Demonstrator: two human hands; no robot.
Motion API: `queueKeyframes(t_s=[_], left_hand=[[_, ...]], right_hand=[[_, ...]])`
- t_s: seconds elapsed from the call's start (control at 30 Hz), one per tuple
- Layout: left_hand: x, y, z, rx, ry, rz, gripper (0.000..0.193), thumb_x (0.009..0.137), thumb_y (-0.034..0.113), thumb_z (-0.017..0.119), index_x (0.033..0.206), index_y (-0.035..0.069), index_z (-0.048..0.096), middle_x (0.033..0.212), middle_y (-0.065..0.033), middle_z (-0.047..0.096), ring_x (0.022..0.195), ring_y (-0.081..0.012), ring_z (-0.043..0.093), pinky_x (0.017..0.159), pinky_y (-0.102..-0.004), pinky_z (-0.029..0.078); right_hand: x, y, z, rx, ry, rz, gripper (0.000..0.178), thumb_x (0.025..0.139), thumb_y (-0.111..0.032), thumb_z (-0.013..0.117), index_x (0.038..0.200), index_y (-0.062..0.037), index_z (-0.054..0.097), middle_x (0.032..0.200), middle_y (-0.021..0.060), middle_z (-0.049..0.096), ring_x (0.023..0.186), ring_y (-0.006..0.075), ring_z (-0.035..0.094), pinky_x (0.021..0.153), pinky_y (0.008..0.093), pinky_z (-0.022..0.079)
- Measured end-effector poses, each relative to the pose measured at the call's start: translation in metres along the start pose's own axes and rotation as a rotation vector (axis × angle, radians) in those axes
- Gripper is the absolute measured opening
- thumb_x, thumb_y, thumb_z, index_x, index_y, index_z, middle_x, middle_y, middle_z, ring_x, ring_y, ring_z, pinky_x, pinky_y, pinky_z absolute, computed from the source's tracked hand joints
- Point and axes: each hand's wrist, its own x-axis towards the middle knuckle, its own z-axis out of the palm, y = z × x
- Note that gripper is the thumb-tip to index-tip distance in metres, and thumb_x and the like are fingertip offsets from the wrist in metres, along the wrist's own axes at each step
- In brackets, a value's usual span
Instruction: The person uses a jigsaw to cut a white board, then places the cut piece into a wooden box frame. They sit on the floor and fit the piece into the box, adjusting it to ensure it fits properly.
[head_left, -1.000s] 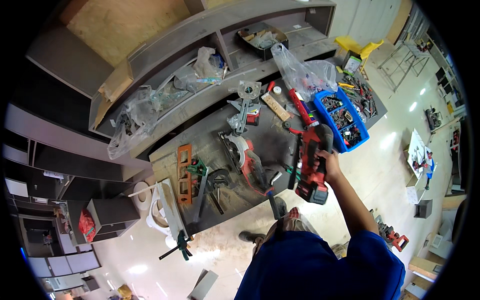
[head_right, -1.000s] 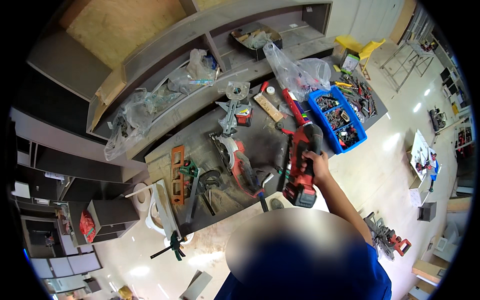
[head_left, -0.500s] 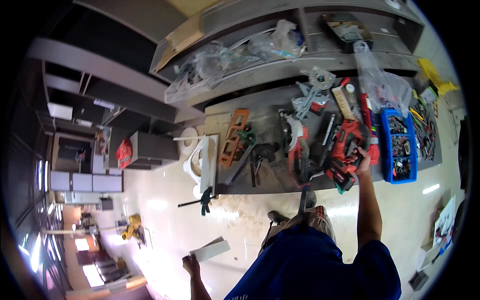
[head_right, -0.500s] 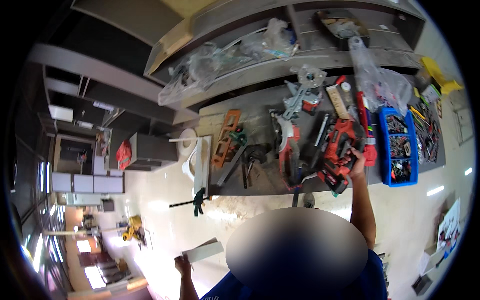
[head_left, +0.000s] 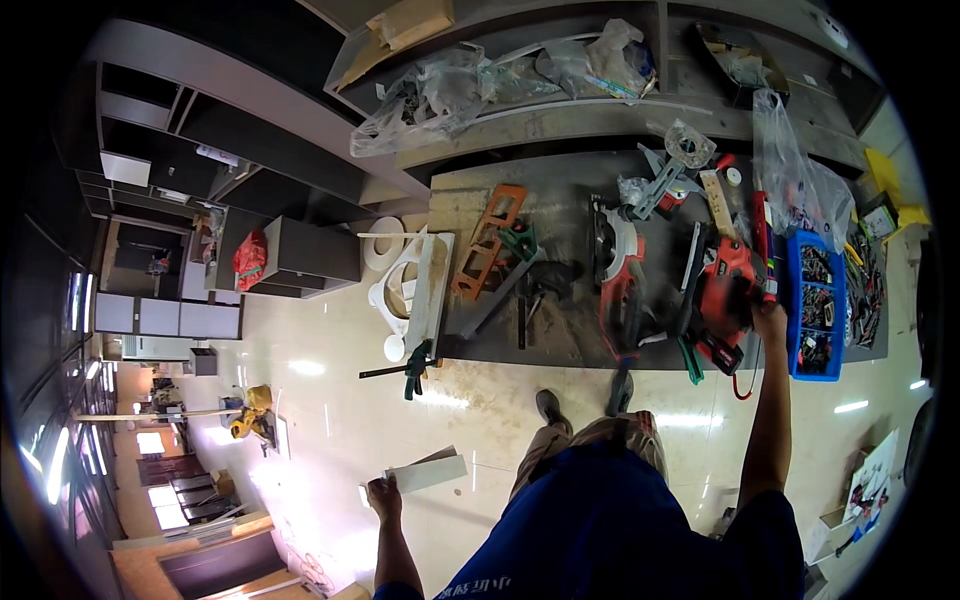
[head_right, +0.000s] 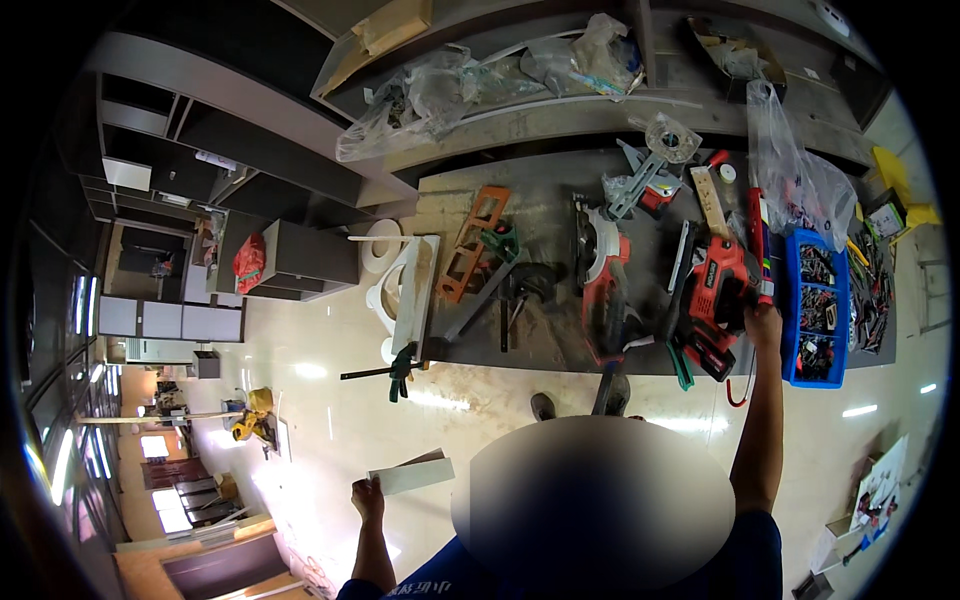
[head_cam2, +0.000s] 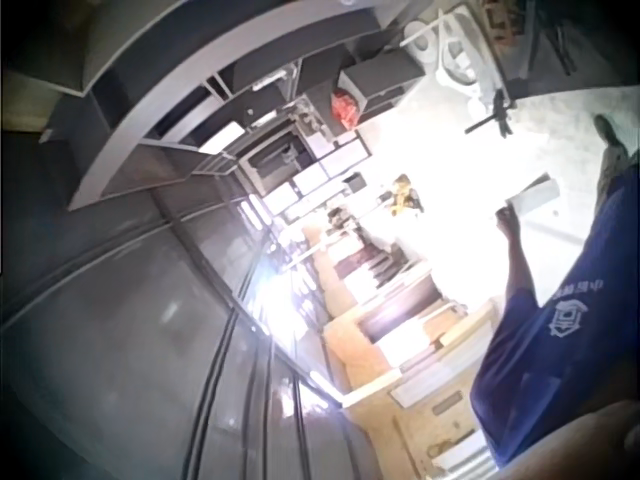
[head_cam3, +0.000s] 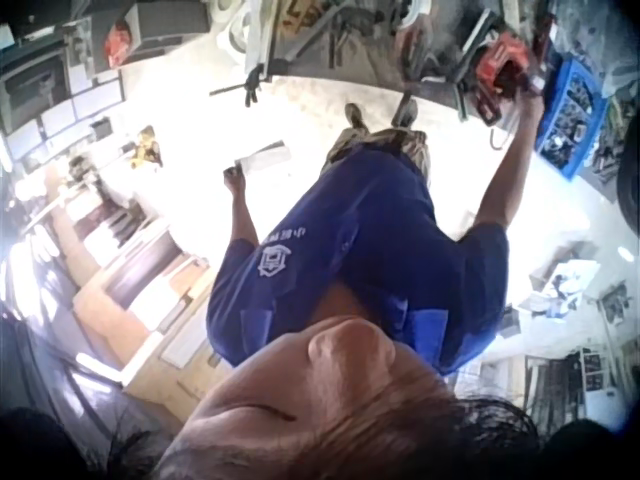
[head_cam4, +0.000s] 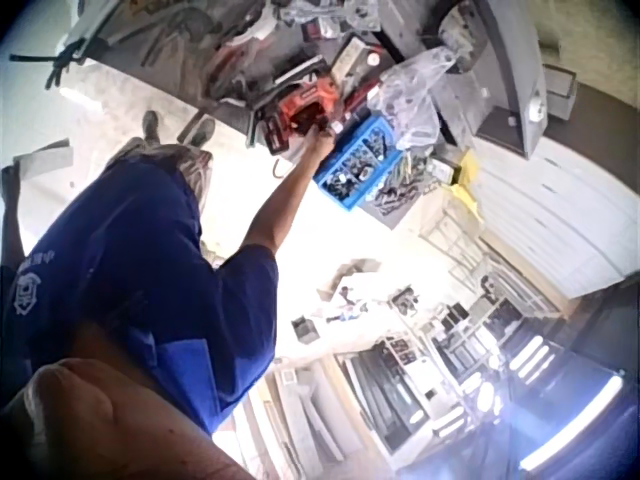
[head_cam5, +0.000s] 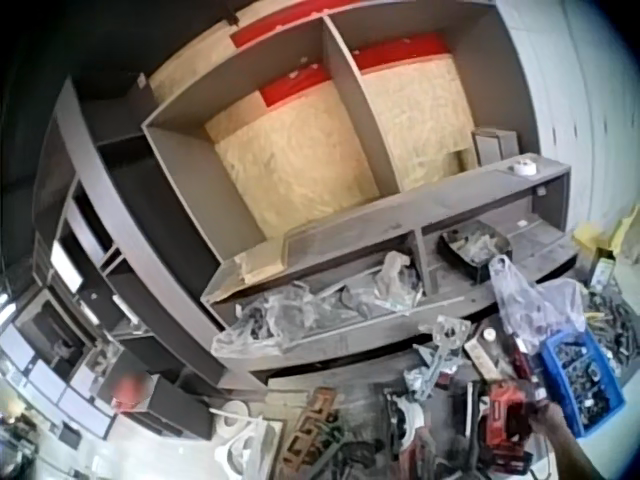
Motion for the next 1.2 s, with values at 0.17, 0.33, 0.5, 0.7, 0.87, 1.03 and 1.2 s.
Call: queueKeyframes(t_s=[0.17, 0.33, 0.5, 0.7, 0.87, 1.03, 1.2], left_hand=[[0.013, -0.007, 0.009, -0.03, -0.012, -0.037, 0.031, 0.08, 0.023, 0.076, 0.084, 0.0, 0.057, 0.073, -0.0145, 0.062, 0.065, -0.0348, 0.061, 0.063, -0.044, 0.049], [0.046, -0.049, 0.047, -0.042, -0.059, 0.024, 0.03, 0.079, 0.02, 0.076, 0.087, -0.001, 0.057, 0.075, -0.0162, 0.063, 0.068, -0.0356, 0.062, 0.064, -0.045, 0.05], [0.067, -0.068, 0.065, -0.171, -0.159, -0.055, 0.031, 0.078, 0.019, 0.076, 0.09, -0.002, 0.056, 0.079, -0.0185, 0.064, 0.074, -0.0374, 0.063, 0.068, -0.047, 0.05], [0.084, -0.131, 0.074, -0.222, -0.105, -0.079, 0.035, 0.075, 0.021, 0.078, 0.089, -0.002, 0.056, 0.075, -0.0178, 0.063, 0.069, -0.0374, 0.062, 0.063, -0.0475, 0.05], [0.095, -0.143, 0.078, -0.198, -0.169, -0.071, 0.054, 0.083, 0.053, 0.07, 0.09, 0.0, 0.059, 0.067, -0.0141, 0.063, 0.06, -0.0292, 0.057, 0.055, -0.0448, 0.047], [0.107, -0.163, 0.086, -0.195, -0.312, -0.198, 0.042, 0.083, 0.039, 0.075, 0.091, 0.002, 0.059, 0.077, -0.0134, 0.066, 0.071, -0.0283, 0.061, 0.066, -0.041, 0.052], [0.121, -0.148, 0.093, -0.188, -0.296, -0.187, 0.047, 0.085, 0.047, 0.07, 0.091, 0.002, 0.06, 0.077, -0.0162, 0.064, 0.073, -0.032, 0.061, 0.068, -0.0436, 0.051]], right_hand=[[-0.088, -0.189, -0.016, 0.428, 0.032, -0.479, 0.015, 0.08, -0.001, 0.059, 0.093, -0.0042, 0.065, 0.084, 0.0119, 0.066, 0.076, 0.022, 0.066, 0.064, 0.0352, 0.051], [-0.155, -0.378, 0.109, 0.266, -0.319, -1.087, 0.022, 0.082, -0.015, 0.065, 0.103, -0.0092, 0.063, 0.096, 0.0087, 0.061, 0.083, 0.0261, 0.066, 0.07, 0.0385, 0.055], [-0.119, -0.414, 0.219, -0.382, -0.578, -1.135, 0.021, 0.083, -0.016, 0.062, 0.103, -0.0089, 0.063, 0.1, 0.0104, 0.057, 0.087, 0.0298, 0.065, 0.067, 0.0439, 0.055], [-0.114, -0.435, 0.237, -0.57, -0.626, -1.243, 0.011, 0.083, -0.014, 0.06, 0.091, -0.0085, 0.063, 0.093, 0.0105, 0.058, 0.082, 0.0304, 0.068, 0.064, 0.0451, 0.057], [-0.099, -0.423, 0.221, -0.71, -0.712, -1.269, 0.017, 0.084, -0.016, 0.058, 0.098, -0.0055, 0.062, 0.099, 0.0145, 0.063, 0.084, 0.0311, 0.069, 0.067, 0.0454, 0.057], [-0.084, -0.427, 0.151, -0.76, -0.826, -1.123, 0.026, 0.082, -0.022, 0.059, 0.1, -0.0031, 0.06, 0.092, 0.0157, 0.067, 0.081, 0.0355, 0.068, 0.068, 0.0463, 0.056], [-0.072, -0.429, 0.145, -0.09, -0.521, -0.69, 0.027, 0.082, -0.029, 0.058, 0.088, -0.0026, 0.063, 0.073, 0.0189, 0.065, 0.071, 0.0396, 0.065, 0.065, 0.0501, 0.052]])
